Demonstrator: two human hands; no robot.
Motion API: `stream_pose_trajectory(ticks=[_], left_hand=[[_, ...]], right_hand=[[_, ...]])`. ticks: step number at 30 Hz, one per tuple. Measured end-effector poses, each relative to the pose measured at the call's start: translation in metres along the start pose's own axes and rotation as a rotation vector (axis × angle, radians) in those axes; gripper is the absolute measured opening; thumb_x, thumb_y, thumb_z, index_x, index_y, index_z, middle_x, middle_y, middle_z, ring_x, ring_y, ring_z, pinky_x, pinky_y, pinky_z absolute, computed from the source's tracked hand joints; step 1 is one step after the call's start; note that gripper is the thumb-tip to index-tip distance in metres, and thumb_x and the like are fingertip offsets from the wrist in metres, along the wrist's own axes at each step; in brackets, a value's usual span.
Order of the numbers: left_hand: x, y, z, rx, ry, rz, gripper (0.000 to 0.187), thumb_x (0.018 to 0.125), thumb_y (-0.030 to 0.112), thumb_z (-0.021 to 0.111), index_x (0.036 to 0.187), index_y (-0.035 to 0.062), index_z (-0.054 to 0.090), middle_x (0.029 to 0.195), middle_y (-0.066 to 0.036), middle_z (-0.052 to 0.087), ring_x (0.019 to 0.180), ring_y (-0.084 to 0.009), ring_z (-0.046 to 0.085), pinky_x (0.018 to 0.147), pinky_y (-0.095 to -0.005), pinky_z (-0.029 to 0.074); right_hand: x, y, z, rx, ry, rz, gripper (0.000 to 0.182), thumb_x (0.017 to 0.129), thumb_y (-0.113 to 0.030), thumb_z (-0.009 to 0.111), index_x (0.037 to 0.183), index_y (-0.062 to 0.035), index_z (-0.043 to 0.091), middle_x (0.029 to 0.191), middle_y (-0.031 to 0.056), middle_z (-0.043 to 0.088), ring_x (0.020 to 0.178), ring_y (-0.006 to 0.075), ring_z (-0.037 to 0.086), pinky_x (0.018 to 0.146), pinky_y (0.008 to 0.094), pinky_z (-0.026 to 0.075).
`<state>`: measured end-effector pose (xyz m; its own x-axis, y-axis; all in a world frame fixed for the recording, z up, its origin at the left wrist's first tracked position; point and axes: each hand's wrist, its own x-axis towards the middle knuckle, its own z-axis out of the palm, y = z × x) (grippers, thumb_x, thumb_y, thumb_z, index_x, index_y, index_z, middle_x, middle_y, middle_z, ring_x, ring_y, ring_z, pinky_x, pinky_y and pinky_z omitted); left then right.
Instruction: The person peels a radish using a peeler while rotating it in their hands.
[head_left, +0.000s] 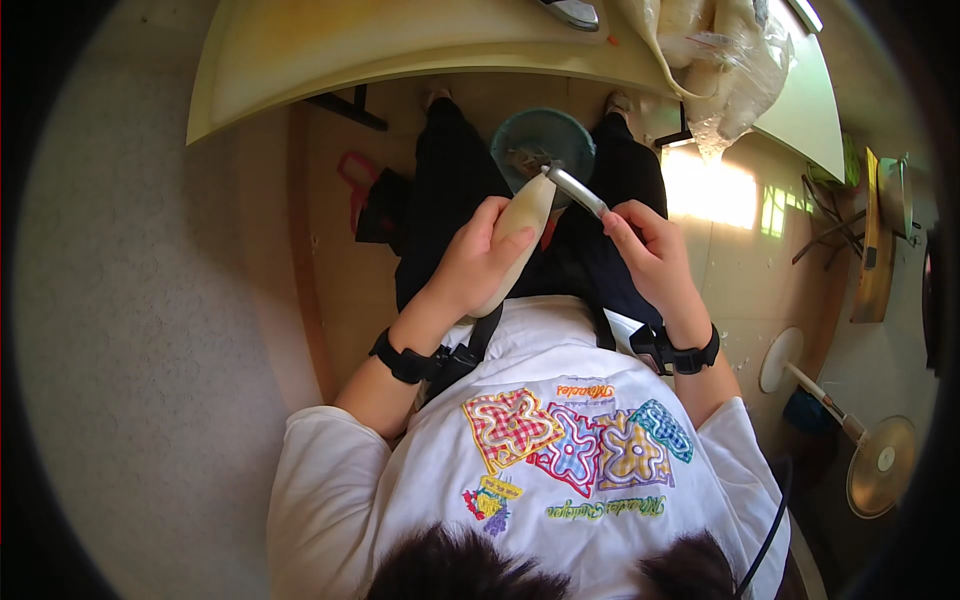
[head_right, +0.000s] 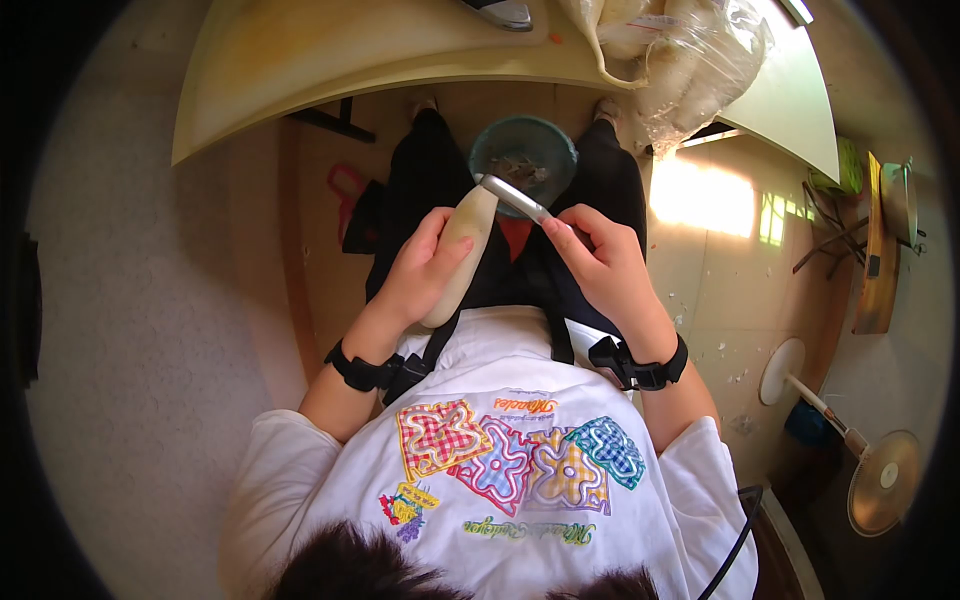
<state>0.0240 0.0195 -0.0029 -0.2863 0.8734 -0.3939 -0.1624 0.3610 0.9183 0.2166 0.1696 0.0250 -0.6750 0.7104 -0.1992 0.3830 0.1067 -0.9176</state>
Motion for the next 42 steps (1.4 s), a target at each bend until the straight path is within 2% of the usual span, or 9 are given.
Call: stream_pose_trajectory(ticks=[4,10,15,25,35,42], left_hand=[[0.0,-0.001,0.0,-0.005,-0.01,-0.005,0.038,0.096,0.028,0.063,0.121,0.0005,0.053,0.106,-0.011,0.065,0.095,-0.0157,0.062,0.083,-0.0312,0.051],[-0.002,0.003,0.002,0.098,0.016,0.052,0.04,0.095,0.027,0.064,0.123,0.0006,0.052,0.107,-0.013,0.065,0.099,-0.0186,0.063,0.087,-0.033,0.05],[-0.001,0.001,0.002,0.088,0.01,0.069,0.042,0.093,0.029,0.069,0.122,0.0026,0.052,0.107,-0.012,0.066,0.098,-0.0206,0.065,0.086,-0.0336,0.051],[-0.002,0.001,0.003,0.079,0.004,0.091,0.043,0.094,0.029,0.068,0.124,0.0032,0.05,0.108,-0.013,0.064,0.097,-0.0206,0.064,0.085,-0.0337,0.051],[-0.003,-0.001,0.001,0.07,-0.031,0.123,0.04,0.095,0.028,0.066,0.122,0.0023,0.052,0.107,-0.012,0.065,0.096,-0.0189,0.063,0.085,-0.0329,0.051],[-0.005,0.003,0.0,0.071,-0.052,0.088,0.04,0.094,0.029,0.066,0.121,0.0022,0.053,0.105,-0.012,0.066,0.095,-0.0179,0.064,0.084,-0.0324,0.051]], right_hand=[[-0.004,-0.019,0.0,-0.117,-0.094,-0.007,0.025,0.096,-0.024,0.068,0.088,-0.0009,0.066,0.055,0.0037,0.044,0.051,0.0086,0.037,0.049,0.0282,0.03],[-0.004,-0.024,0.006,-0.168,-0.138,-0.006,0.022,0.094,-0.024,0.07,0.09,-0.0032,0.07,0.054,0.0052,0.046,0.048,0.0124,0.038,0.047,0.0302,0.031],[-0.003,-0.025,0.006,-0.203,-0.143,-0.035,0.022,0.093,-0.025,0.071,0.091,-0.0034,0.07,0.054,0.0073,0.049,0.047,0.0155,0.042,0.048,0.0312,0.034],[-0.004,-0.023,0.007,-0.237,-0.147,-0.061,0.024,0.092,-0.026,0.072,0.09,-0.0026,0.068,0.057,0.0102,0.052,0.048,0.0205,0.047,0.048,0.0327,0.038],[-0.002,-0.02,0.007,-0.22,-0.097,-0.08,0.022,0.093,-0.025,0.072,0.09,-0.0035,0.07,0.057,0.0103,0.053,0.048,0.0188,0.047,0.048,0.0315,0.037],[0.002,-0.014,0.004,-0.198,-0.049,-0.036,0.023,0.093,-0.024,0.071,0.088,-0.0015,0.068,0.055,0.008,0.047,0.048,0.0142,0.039,0.047,0.0306,0.033]])
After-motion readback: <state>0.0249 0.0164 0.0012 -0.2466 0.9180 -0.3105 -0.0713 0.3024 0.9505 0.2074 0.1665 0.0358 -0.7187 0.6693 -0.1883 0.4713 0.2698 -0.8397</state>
